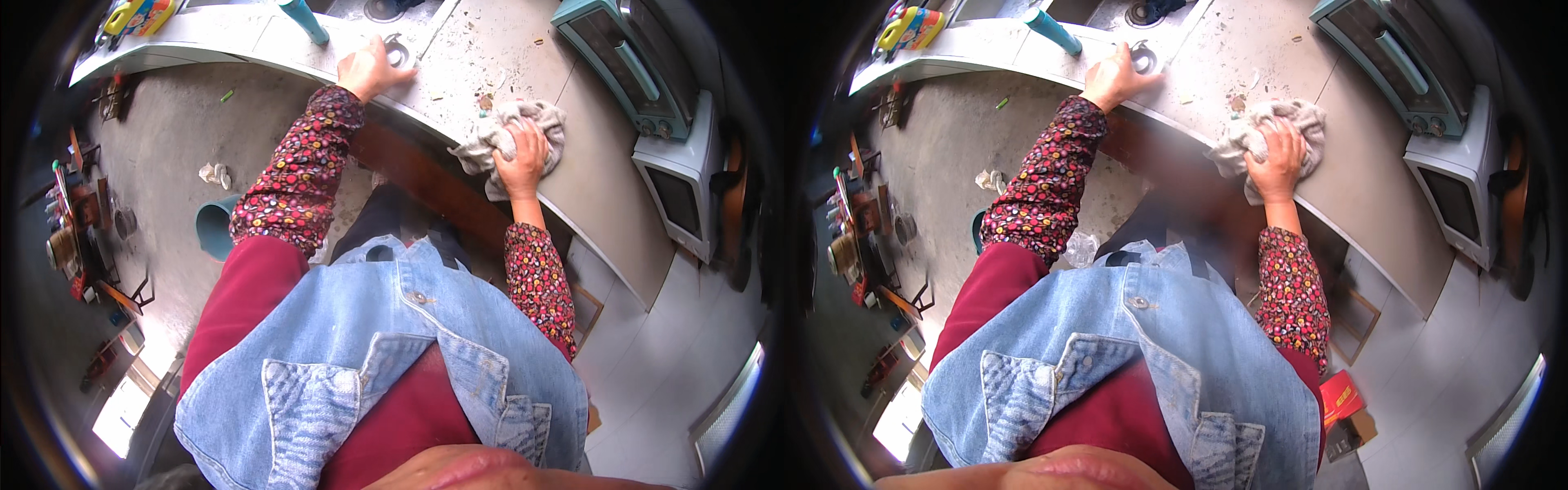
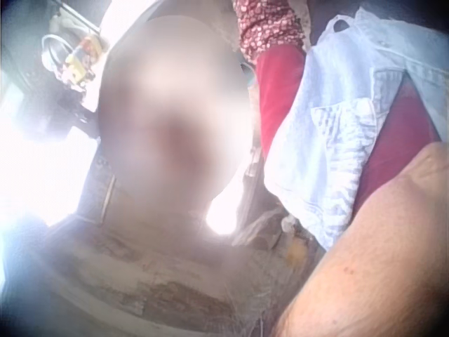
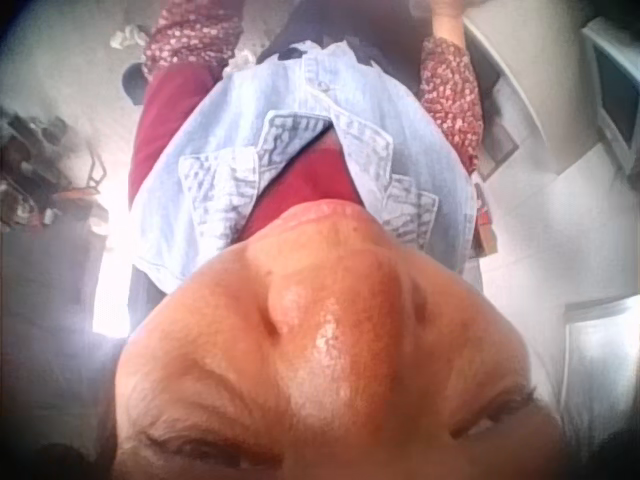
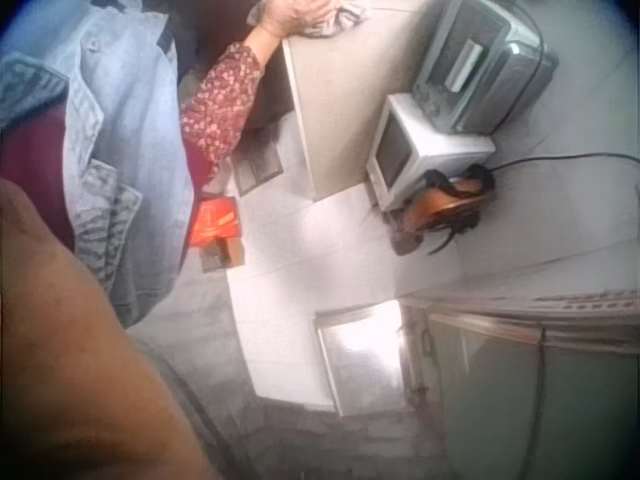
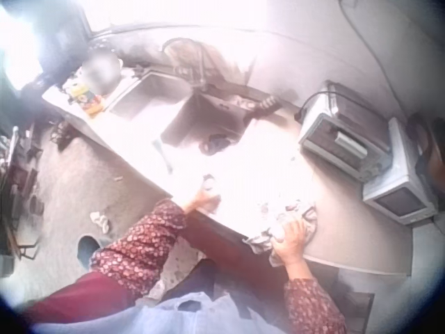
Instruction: The person wipes a microwave and countertop with a cloth, then washes the cloth in the sink and wrings it out. They continue wiping the countertop and sink area, moving a pressure cooker and other items to reach different surfaces.
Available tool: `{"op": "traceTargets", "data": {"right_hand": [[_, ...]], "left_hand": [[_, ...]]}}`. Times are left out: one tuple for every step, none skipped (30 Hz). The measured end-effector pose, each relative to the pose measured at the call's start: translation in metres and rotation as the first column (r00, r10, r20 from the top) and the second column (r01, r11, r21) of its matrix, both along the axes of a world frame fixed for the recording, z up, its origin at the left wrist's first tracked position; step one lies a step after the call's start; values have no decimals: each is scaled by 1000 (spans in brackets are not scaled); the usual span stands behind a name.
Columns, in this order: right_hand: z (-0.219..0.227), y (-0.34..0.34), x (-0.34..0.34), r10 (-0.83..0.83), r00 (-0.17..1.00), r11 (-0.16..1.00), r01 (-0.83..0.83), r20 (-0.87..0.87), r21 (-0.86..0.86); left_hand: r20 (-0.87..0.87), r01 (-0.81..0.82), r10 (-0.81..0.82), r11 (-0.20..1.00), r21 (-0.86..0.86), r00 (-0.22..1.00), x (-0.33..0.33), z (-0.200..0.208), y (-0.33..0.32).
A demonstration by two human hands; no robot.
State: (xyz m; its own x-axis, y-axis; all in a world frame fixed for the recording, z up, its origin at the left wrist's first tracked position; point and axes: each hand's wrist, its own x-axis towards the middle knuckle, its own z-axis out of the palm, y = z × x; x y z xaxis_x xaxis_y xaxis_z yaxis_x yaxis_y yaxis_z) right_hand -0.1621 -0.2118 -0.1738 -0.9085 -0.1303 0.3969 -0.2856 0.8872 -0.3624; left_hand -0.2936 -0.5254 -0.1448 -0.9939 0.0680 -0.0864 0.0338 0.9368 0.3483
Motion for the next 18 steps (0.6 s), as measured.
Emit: {"op": "traceTargets", "data": {"right_hand": [[-3, 0, -4, 40, 999, 999, -40, 12, -3], [-7, -2, -10, 87, 996, 996, -87, 23, -7], [-8, -21, -14, 144, 989, 989, -144, 5, -30], [-10, -45, -17, 174, 985, 984, -173, 19, -39], [-10, -76, -22, 196, 980, 980, -197, -29, -35], [-13, -106, -27, 238, 970, 968, -241, -37, -76], [-4, -138, -32, 285, 954, 939, -297, -90, -173], [3, -165, -36, 349, 935, 906, -354, -66, -231], [0, -191, -41, 415, 906, 882, -424, -87, -204], [-2, -215, -44, 498, 861, 829, -509, -107, -233], [-3, -241, -45, 515, 846, 777, -528, -137, -343], [4, -259, -46, 540, 833, 721, -534, -124, -442], [6, -272, -48, 541, 837, 649, -479, -85, -592], [9, -278, -51, 539, 841, 562, -401, -48, -723], [18, -275, -50, 577, 811, 421, -197, 94, -885], [36, -265, -47, 623, 753, 274, 47, 214, -961], [58, -247, -43, 673, 692, 200, 168, 260, -965], [70, -232, -41, 682, 701, 44, 245, 208, -969]], "left_hand": [[18, -44, 44, 999, 3, 999, 5, -1, 8], [29, -69, 65, 986, 153, 997, 12, -1, 11], [40, -74, 65, 955, 288, 997, 15, 3, -2], [53, -77, 61, 907, 414, 997, 21, 13, -18], [202, -146, 35, 812, 565, 979, 32, 42, -35], [262, -274, 112, 614, 740, 959, 50, 41, -57], [313, -317, 101, 532, 785, 944, 69, 58, -73], [360, -358, 82, 440, 823, 929, 88, 74, -89], [407, -403, 66, 352, 845, 911, 106, 91, -105], [422, -414, 54, 334, 846, 905, 124, 94, -128], [415, -423, 94, 319, 848, 905, 141, 95, -143], [419, -438, 127, 285, 853, 899, 156, 98, -158], [412, -433, 132, 283, 856, 901, 165, 104, -167], [405, -425, 129, 284, 860, 905, 171, 111, -171], [401, -435, 175, 258, 863, 899, 179, 118, -171], [397, -438, 203, 231, 869, 895, 181, 124, -169], [386, -430, 230, 188, 883, 893, 184, 126, -168], [344, -381, 223, 156, 911, 912, 186, 125, -170]]}}
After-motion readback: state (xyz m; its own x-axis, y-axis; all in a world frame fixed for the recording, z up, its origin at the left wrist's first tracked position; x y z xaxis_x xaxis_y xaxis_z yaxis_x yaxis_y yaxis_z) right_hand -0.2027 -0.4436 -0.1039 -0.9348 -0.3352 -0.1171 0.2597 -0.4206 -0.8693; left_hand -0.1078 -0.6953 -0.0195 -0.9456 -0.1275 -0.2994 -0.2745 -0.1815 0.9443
